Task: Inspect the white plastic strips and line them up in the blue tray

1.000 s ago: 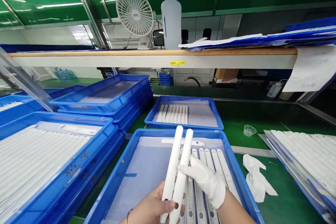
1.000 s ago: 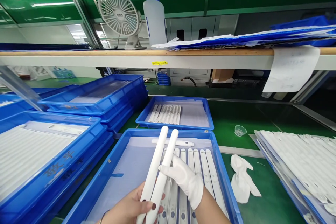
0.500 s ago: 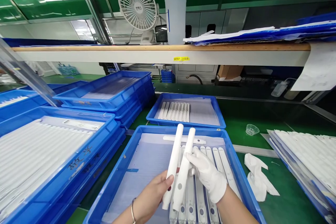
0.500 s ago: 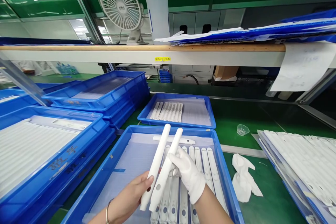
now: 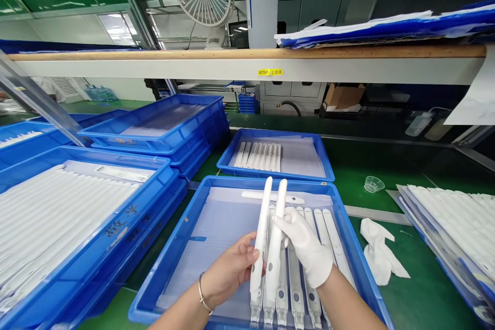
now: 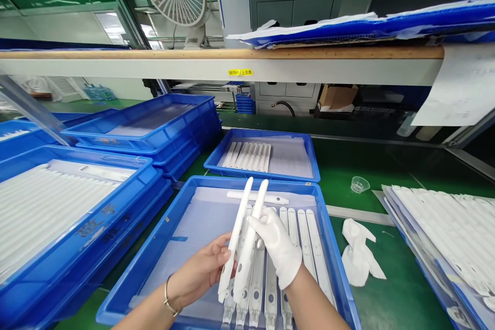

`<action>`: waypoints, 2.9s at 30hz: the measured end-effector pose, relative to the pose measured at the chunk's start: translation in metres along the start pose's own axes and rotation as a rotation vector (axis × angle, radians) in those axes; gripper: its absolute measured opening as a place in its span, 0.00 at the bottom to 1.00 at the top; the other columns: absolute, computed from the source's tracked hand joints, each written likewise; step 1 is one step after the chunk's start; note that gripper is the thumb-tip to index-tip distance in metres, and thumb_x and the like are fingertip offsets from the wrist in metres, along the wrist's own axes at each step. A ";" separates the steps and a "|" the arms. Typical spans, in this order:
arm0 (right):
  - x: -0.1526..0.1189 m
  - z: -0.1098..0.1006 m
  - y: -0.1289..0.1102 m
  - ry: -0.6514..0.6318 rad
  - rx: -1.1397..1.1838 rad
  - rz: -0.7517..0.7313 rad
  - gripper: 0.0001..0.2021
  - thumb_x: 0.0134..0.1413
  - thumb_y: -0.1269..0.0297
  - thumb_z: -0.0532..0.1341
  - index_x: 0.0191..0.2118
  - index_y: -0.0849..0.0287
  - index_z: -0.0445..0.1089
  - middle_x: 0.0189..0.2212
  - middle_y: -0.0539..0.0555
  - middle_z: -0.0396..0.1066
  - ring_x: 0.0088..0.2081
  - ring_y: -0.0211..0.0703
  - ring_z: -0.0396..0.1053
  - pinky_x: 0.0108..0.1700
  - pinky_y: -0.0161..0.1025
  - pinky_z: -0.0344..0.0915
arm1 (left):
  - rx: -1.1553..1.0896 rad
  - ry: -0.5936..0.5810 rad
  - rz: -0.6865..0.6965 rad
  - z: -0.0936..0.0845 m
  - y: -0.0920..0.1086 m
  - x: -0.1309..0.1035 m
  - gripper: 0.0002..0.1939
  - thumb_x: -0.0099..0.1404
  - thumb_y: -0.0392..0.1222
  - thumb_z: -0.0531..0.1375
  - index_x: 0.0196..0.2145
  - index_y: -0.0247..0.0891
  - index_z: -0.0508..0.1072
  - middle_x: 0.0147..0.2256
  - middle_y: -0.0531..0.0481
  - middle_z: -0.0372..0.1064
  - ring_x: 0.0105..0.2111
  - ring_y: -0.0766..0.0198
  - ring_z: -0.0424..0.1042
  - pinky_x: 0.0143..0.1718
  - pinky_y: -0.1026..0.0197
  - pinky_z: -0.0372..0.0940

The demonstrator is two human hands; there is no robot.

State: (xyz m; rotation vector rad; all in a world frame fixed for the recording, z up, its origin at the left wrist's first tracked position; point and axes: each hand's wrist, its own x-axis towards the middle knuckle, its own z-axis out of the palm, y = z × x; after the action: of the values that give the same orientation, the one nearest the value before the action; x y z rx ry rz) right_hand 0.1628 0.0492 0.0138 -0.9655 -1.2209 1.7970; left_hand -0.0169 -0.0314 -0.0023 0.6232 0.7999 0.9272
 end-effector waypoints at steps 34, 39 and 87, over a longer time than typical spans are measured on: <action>-0.015 0.022 0.000 0.170 -0.259 -0.134 0.07 0.56 0.62 0.60 0.35 0.55 0.61 0.25 0.44 0.64 0.26 0.40 0.69 0.30 0.37 0.68 | 0.171 -0.113 0.042 -0.001 -0.011 0.010 0.29 0.61 0.46 0.64 0.59 0.44 0.63 0.49 0.44 0.68 0.43 0.58 0.68 0.43 0.59 0.63; -0.017 0.024 -0.001 0.204 -0.337 -0.123 0.06 0.56 0.62 0.60 0.36 0.54 0.62 0.25 0.45 0.65 0.28 0.41 0.70 0.29 0.37 0.68 | 0.252 -0.117 0.068 0.000 -0.007 0.010 0.33 0.59 0.50 0.65 0.60 0.44 0.61 0.48 0.44 0.68 0.46 0.53 0.68 0.45 0.57 0.64; 0.003 0.005 0.010 -0.169 0.255 -0.032 0.22 0.52 0.50 0.63 0.49 0.55 0.63 0.23 0.46 0.62 0.23 0.38 0.61 0.27 0.35 0.59 | 0.259 0.228 0.120 0.013 -0.002 0.009 0.26 0.53 0.49 0.69 0.43 0.38 0.62 0.31 0.54 0.70 0.28 0.69 0.65 0.27 0.67 0.55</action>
State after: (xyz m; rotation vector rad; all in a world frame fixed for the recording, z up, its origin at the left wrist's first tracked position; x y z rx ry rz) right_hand 0.1559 0.0473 0.0050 -0.6577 -1.0668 1.9837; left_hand -0.0023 -0.0259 0.0006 0.8067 1.1076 1.0252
